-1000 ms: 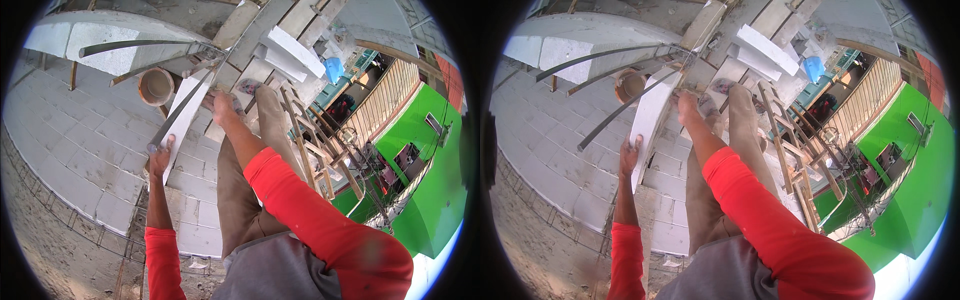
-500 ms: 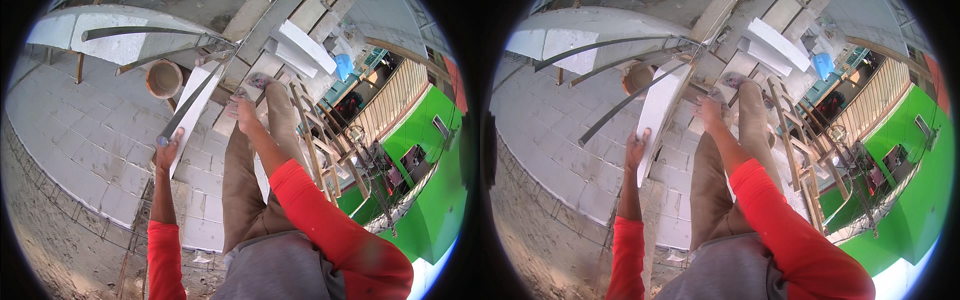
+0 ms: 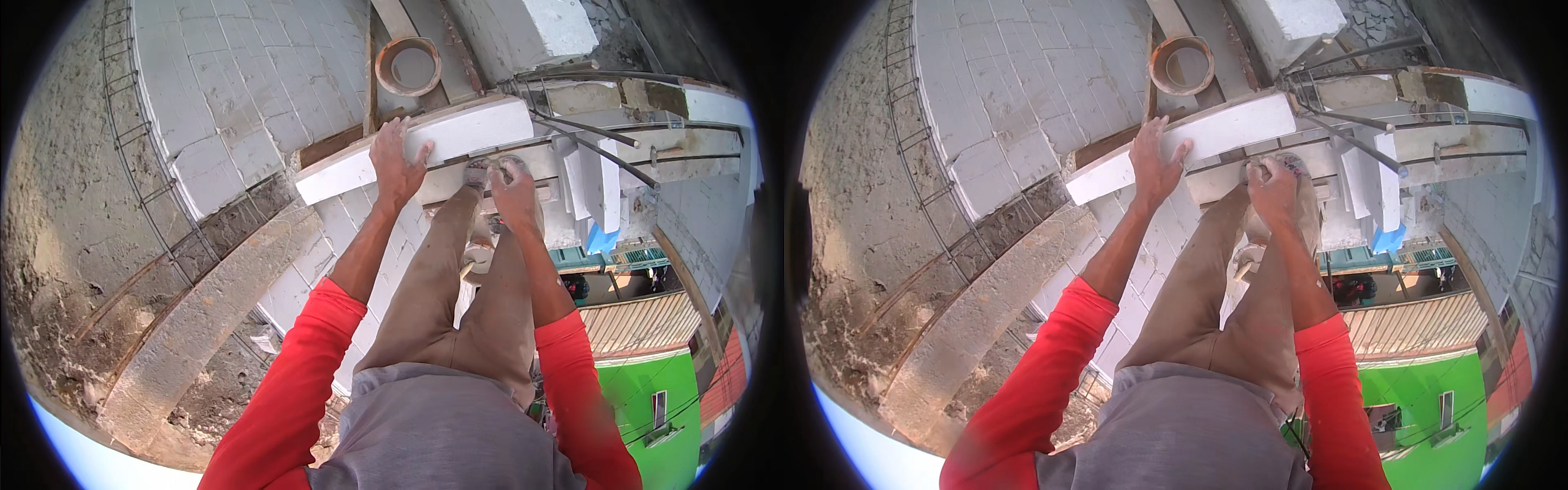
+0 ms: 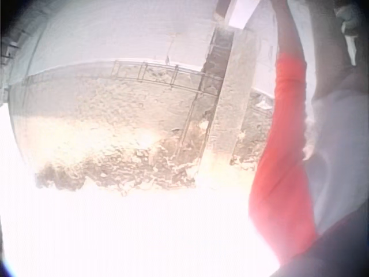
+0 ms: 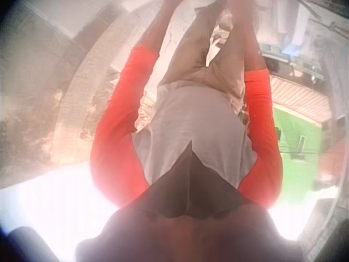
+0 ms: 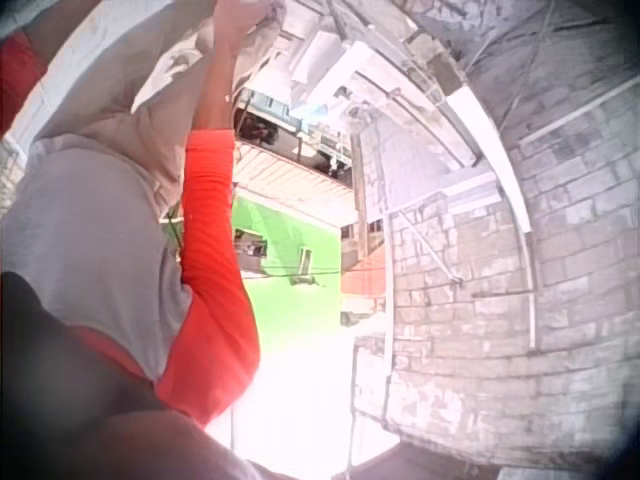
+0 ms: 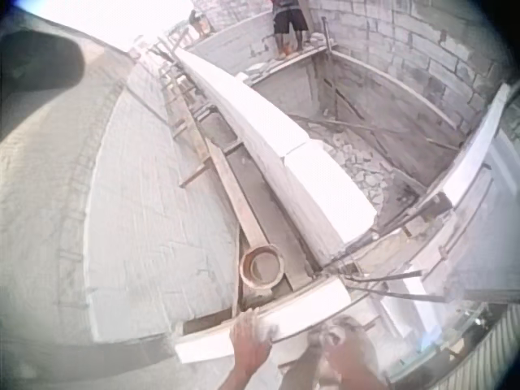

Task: The person measures and cuts white rectangular tiles on a wooden scaffold, applies mortar to the back of a tile, and places it onto a wall. The person uses a tape measure, hand saw, and trowel during the process.

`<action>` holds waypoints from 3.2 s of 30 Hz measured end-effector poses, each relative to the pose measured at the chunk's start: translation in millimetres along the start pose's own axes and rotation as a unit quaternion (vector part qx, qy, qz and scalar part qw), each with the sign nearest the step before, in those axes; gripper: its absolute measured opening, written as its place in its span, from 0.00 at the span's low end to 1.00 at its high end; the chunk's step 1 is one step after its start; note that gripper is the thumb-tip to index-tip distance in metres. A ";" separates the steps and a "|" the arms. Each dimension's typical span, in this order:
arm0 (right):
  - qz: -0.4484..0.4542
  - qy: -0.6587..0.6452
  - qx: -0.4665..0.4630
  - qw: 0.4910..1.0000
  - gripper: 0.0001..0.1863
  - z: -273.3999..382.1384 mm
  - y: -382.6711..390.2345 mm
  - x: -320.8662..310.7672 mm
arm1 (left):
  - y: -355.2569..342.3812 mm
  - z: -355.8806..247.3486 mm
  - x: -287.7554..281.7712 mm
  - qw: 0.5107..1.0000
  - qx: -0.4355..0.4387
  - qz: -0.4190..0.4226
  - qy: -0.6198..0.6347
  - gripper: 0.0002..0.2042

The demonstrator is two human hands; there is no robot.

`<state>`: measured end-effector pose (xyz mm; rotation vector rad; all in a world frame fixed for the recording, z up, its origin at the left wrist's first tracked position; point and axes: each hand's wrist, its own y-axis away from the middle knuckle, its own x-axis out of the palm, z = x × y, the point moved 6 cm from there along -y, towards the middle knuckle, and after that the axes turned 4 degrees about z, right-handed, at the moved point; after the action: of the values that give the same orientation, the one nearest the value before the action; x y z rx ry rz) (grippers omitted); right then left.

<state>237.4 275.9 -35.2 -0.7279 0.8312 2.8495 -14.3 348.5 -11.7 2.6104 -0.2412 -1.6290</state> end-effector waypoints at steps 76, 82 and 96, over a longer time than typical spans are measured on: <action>0.407 0.416 -0.277 0.764 0.37 124.7 -83.1 118.8 | 102.8 97.4 72.9 0.507 -0.505 -0.276 0.642 0.45; 0.459 0.424 -0.164 0.764 0.29 144.5 -112.0 109.0 | 93.9 87.7 43.2 0.441 -0.483 -0.257 0.711 0.42; 0.349 0.512 -0.221 0.754 0.20 141.8 -139.3 63.0 | 86.9 88.1 49.3 0.477 -0.496 -0.218 0.692 0.39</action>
<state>151.2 465.6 -27.5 -2.7084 0.4935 3.1093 -81.0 258.0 -83.2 1.9783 1.0957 0.7403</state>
